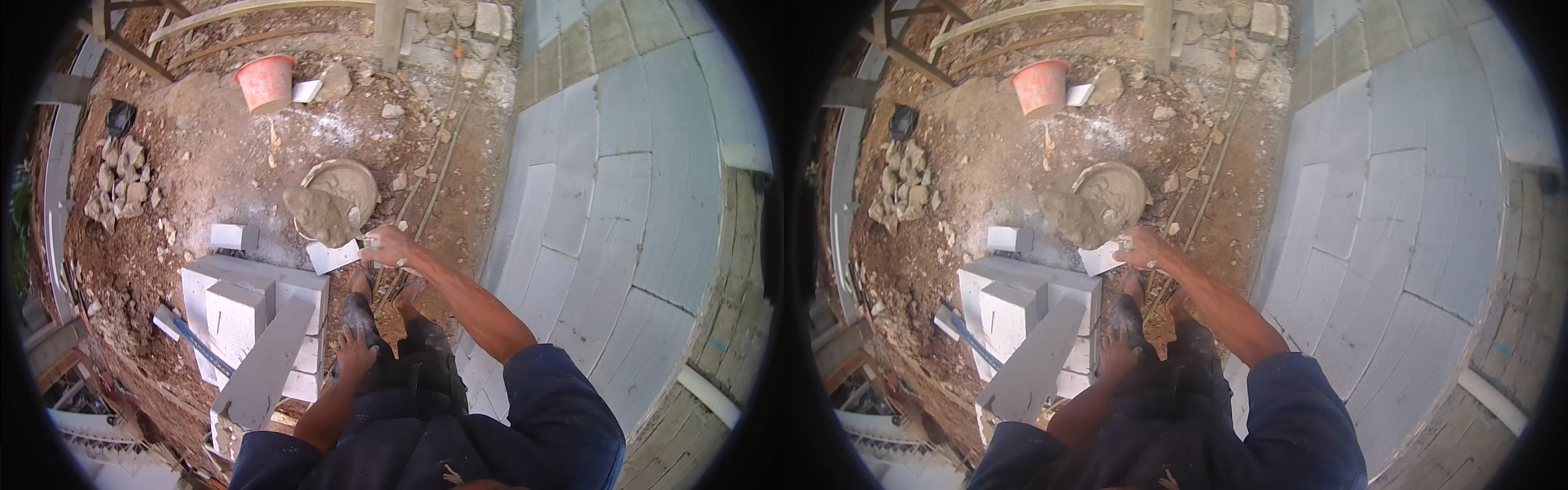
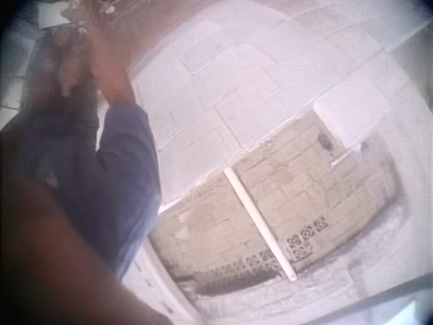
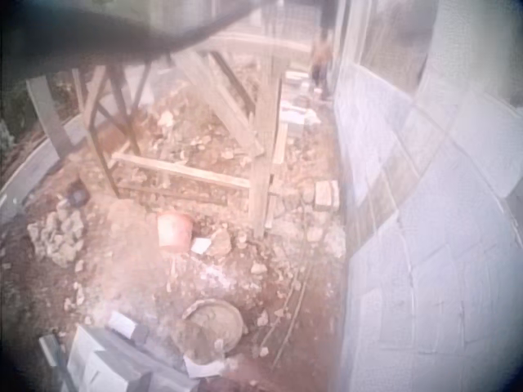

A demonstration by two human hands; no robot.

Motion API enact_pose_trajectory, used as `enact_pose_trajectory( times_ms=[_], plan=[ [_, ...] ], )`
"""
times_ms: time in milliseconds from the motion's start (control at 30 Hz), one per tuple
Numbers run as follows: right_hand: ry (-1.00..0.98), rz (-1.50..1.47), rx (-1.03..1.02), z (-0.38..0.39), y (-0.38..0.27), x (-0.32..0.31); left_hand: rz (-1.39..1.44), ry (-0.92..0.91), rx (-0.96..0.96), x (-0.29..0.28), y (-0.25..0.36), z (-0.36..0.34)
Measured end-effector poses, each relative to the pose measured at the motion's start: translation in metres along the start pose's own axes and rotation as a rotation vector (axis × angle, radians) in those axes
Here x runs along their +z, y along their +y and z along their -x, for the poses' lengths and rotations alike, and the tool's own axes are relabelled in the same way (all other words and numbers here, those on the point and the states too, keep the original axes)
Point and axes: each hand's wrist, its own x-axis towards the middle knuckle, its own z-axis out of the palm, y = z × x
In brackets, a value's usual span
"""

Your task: The person places white blocks onto a partially built wall, uses a hammer to tap them into position, and applies mortar with a trowel to secure the blocks. The person repeatedly picks up blocks, aligns them, and adjusts them while working along the wall.

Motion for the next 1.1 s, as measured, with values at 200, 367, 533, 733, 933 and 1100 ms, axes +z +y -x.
enact_pose_trajectory(
  times_ms=[200, 367, 533, 733, 933, 1100],
  plan=[
    [0.338, -0.03, 0.025, 0.267, -0.139, -0.072, -0.002, -0.053, 0.454, -0.1, 0.002, -0.065],
    [0.96, -0.142, 0.481, 0.519, -0.204, -0.049, -0.371, 0.018, 0.806, -0.163, -0.039, -0.232],
    [1.431, 0.337, 1.053, 0.674, -0.236, 0.047, -0.278, 0.167, 0.779, -0.254, 0.076, -0.201],
    [1.365, 0.437, 1.673, 0.736, -0.18, 0.159, -0.253, 0.043, 1.029, -0.24, 0.198, -0.178],
    [1.471, 0.154, 1.852, 0.73, -0.168, 0.222, -0.28, -0.073, 1.25, -0.199, 0.251, -0.067],
    [2.174, 0.272, 1.774, 0.606, -0.092, 0.221, -0.358, -0.218, 1.196, -0.176, 0.209, -0.071]
  ],
)
